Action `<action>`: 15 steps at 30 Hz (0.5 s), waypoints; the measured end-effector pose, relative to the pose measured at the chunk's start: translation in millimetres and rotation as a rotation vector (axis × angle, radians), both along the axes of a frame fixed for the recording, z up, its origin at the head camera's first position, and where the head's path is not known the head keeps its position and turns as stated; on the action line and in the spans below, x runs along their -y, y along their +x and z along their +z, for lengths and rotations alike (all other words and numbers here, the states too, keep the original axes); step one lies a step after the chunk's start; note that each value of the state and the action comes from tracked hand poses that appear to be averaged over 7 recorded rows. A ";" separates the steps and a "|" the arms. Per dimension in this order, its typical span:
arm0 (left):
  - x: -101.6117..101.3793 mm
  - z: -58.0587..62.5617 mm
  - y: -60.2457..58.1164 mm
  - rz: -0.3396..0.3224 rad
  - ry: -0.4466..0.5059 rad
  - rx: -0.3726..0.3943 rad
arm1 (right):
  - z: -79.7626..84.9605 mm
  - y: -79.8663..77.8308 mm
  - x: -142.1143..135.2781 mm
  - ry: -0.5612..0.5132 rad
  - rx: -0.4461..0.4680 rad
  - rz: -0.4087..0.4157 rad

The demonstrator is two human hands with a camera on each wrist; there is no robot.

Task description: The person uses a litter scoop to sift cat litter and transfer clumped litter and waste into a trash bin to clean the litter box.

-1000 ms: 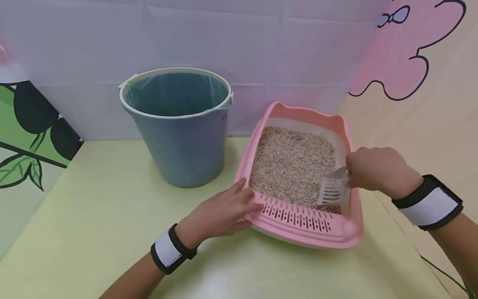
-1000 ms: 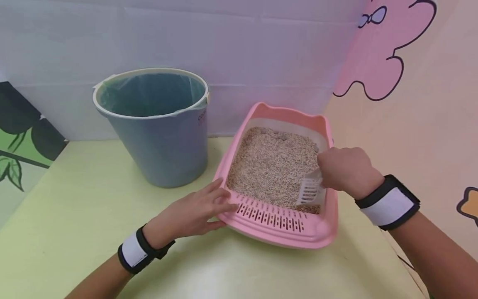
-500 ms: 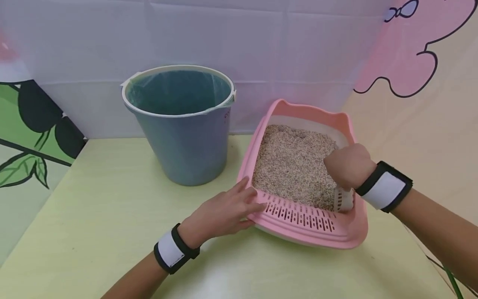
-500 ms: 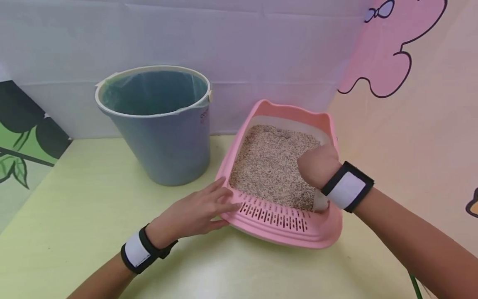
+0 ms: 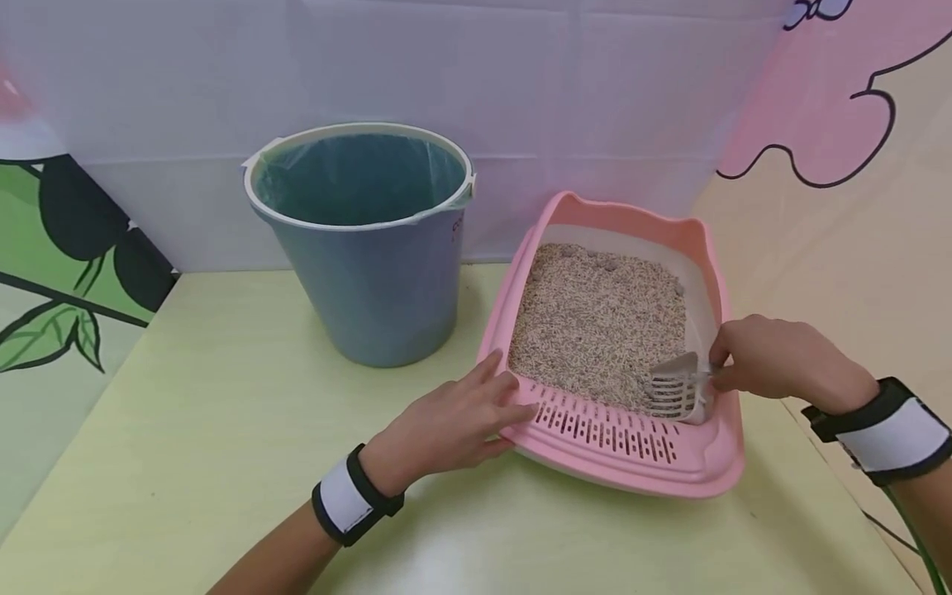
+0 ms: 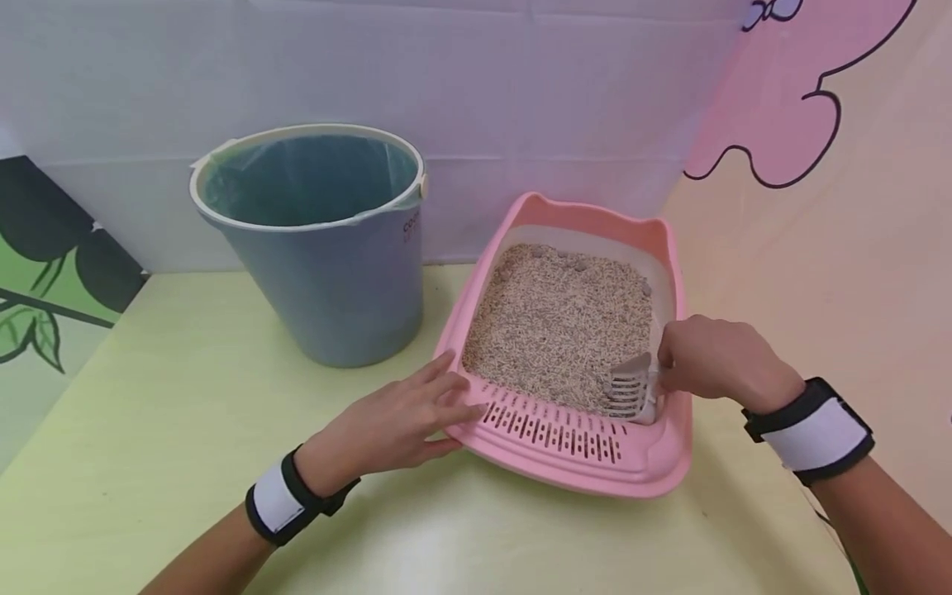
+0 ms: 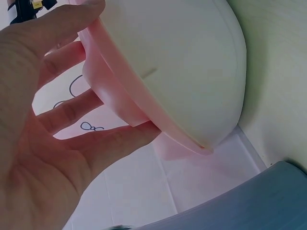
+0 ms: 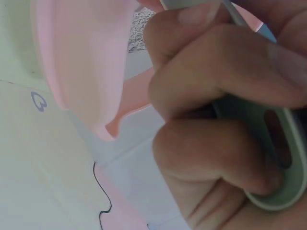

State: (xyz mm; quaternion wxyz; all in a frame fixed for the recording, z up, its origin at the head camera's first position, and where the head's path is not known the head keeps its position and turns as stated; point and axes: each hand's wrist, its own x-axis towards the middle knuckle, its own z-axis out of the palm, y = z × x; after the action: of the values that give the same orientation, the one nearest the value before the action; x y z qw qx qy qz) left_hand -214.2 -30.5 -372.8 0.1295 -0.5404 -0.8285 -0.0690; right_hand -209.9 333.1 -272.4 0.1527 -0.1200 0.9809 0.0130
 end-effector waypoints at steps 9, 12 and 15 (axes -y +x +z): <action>-0.8 -1.1 -0.3 0.007 0.002 0.011 | -8.6 4.9 -6.6 -0.070 0.013 -0.018; 0.0 -0.9 -0.4 0.002 -0.003 -0.003 | -14.1 5.2 -7.6 -0.095 0.014 -0.027; 2.1 0.0 0.0 0.002 -0.011 -0.007 | -21.0 5.3 -4.8 -0.123 0.002 -0.035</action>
State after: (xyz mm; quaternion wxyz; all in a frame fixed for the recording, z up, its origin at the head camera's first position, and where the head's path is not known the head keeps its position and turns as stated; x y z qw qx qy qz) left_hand -214.2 -32.7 -372.8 0.1296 -0.5403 -0.8291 -0.0624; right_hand -204.6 338.0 -293.4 0.1464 -0.1122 0.9816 -0.0503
